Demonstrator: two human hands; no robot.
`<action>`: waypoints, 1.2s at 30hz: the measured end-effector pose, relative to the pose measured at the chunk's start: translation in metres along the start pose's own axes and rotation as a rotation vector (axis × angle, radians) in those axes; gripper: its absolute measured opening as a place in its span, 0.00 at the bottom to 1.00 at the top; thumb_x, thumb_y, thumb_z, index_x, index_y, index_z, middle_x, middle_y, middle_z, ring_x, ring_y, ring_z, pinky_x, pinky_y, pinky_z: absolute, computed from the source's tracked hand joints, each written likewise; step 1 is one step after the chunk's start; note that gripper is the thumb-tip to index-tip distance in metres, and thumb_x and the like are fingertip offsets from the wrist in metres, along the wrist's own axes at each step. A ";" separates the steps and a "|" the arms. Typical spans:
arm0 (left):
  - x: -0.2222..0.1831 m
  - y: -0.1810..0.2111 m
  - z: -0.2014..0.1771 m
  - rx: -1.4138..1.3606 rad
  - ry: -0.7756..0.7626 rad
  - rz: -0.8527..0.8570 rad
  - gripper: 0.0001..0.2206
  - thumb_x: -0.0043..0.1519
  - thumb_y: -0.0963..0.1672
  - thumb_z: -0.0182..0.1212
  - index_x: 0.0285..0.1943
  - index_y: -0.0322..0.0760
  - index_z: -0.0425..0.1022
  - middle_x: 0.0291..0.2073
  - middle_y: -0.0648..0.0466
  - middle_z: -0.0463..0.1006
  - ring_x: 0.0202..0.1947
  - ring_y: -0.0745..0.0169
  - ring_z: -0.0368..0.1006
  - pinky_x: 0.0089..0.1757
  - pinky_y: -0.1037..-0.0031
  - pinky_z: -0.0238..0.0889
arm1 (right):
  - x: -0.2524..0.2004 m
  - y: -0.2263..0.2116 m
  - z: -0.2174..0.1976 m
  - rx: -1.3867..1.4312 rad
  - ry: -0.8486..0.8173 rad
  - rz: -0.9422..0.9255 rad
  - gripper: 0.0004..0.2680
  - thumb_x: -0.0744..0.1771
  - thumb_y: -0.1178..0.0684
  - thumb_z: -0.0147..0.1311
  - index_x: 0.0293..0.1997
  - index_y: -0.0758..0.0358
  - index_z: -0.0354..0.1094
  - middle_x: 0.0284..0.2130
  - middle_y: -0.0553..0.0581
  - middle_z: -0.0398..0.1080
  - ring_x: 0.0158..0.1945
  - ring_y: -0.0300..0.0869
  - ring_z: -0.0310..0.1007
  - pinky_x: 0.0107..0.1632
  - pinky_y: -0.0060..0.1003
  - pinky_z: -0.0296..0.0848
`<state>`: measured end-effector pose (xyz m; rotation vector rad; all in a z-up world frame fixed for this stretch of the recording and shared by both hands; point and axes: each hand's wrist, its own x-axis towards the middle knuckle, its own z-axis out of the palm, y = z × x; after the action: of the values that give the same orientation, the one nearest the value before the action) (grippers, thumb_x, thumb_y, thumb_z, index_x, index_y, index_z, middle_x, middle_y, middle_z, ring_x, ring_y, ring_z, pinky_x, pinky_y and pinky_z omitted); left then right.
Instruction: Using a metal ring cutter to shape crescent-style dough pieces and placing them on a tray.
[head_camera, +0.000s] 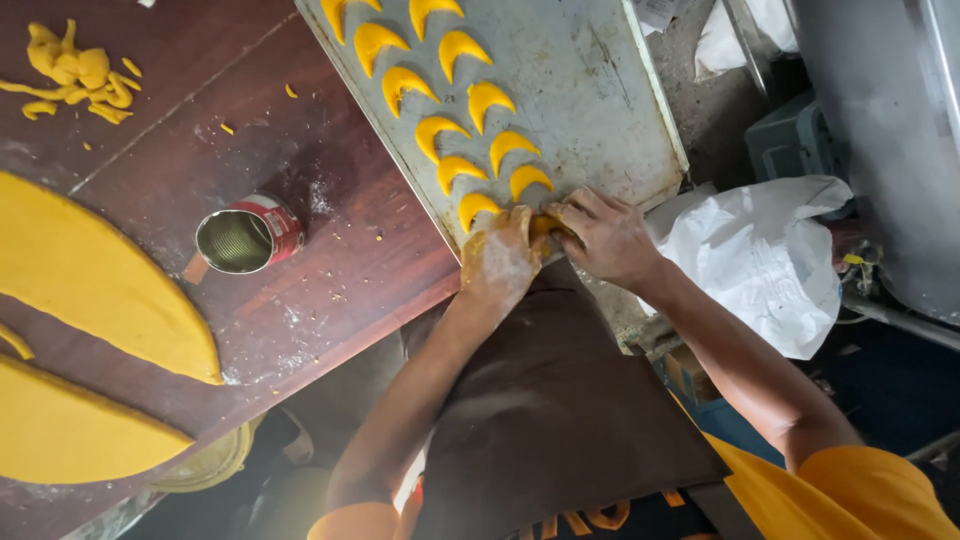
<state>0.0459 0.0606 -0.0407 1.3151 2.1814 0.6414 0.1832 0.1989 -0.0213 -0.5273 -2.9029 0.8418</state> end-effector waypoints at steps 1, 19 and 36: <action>0.002 0.001 0.001 0.001 -0.002 0.006 0.17 0.56 0.44 0.66 0.52 0.32 0.73 0.39 0.41 0.79 0.39 0.38 0.77 0.39 0.52 0.71 | -0.002 0.004 0.005 -0.002 0.005 0.004 0.15 0.62 0.53 0.62 0.54 0.57 0.74 0.43 0.55 0.70 0.46 0.51 0.75 0.48 0.46 0.75; 0.032 -0.012 -0.018 -0.138 0.186 -0.121 0.15 0.63 0.45 0.62 0.56 0.36 0.74 0.47 0.44 0.80 0.43 0.46 0.79 0.43 0.59 0.73 | 0.024 0.007 -0.001 0.081 0.058 0.188 0.15 0.67 0.48 0.61 0.59 0.58 0.70 0.45 0.58 0.71 0.47 0.53 0.75 0.50 0.49 0.76; 0.041 -0.012 -0.041 0.000 0.009 -0.150 0.10 0.62 0.45 0.61 0.49 0.37 0.76 0.32 0.40 0.79 0.37 0.36 0.77 0.38 0.51 0.71 | 0.059 0.019 0.002 0.084 0.071 0.108 0.11 0.67 0.52 0.63 0.54 0.61 0.73 0.43 0.56 0.71 0.42 0.47 0.76 0.47 0.42 0.78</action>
<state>-0.0050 0.0872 -0.0243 1.1377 2.2612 0.5892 0.1336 0.2336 -0.0346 -0.6960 -2.7823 0.9335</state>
